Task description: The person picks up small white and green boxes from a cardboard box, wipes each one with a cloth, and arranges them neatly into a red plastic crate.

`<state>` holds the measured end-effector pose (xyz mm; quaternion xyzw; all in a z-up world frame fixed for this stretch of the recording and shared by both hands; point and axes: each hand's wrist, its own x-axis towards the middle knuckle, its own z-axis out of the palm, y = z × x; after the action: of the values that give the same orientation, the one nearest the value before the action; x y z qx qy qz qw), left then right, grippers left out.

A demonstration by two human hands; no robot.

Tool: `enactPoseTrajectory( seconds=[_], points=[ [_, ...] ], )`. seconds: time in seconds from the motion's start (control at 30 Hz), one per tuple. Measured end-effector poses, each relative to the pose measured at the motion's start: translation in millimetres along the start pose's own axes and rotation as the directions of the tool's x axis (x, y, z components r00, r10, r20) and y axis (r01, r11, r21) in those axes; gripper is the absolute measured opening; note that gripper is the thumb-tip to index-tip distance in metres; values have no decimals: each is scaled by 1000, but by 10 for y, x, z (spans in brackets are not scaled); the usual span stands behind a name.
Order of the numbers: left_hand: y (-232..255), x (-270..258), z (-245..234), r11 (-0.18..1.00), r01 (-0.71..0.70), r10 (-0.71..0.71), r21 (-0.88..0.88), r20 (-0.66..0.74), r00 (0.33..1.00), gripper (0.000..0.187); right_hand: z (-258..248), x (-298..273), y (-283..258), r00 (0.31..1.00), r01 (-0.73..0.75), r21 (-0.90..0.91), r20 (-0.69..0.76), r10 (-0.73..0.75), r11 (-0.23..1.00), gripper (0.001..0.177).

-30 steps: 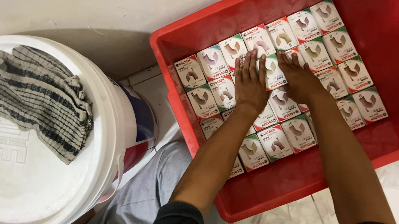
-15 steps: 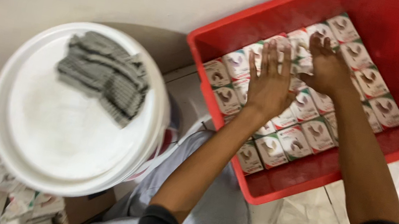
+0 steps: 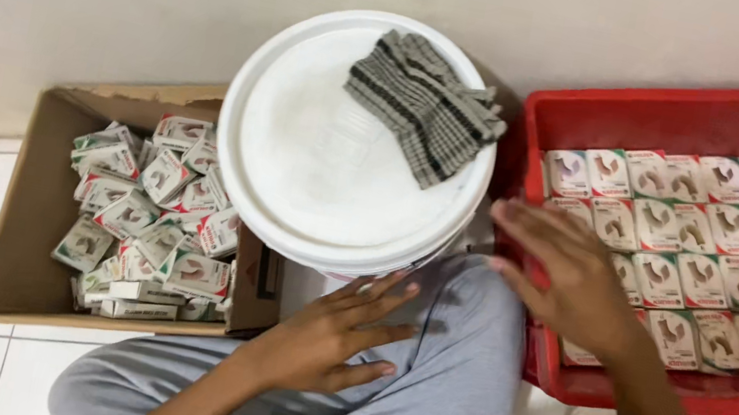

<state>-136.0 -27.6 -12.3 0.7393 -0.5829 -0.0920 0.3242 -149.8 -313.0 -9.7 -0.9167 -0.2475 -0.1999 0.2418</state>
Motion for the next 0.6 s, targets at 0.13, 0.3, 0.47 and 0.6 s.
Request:
enactPoseTrajectory(
  seconds=[0.13, 0.3, 0.47, 0.6],
  points=[
    [138, -758, -274, 985, 158, -147, 62, -151, 978, 35, 306, 211, -630, 969, 112, -210, -193, -153, 971, 28],
    [122, -1615, -461, 864, 414, -304, 285, -361, 882, 53, 602, 468, -1383, 929, 89, -50, -355, -101, 995, 3],
    [-18, -2182, -625, 699, 639, -427, 321, -530, 733, 54, 1252, 874, -1869, 952, 235, 174, -240, -190, 956, 9],
    [-152, -2605, -798, 539, 783, -445, 310, -684, 577, 54, 1654, 1214, -2122, 951, 309, 311, -101, -292, 899, 20]
  ],
)
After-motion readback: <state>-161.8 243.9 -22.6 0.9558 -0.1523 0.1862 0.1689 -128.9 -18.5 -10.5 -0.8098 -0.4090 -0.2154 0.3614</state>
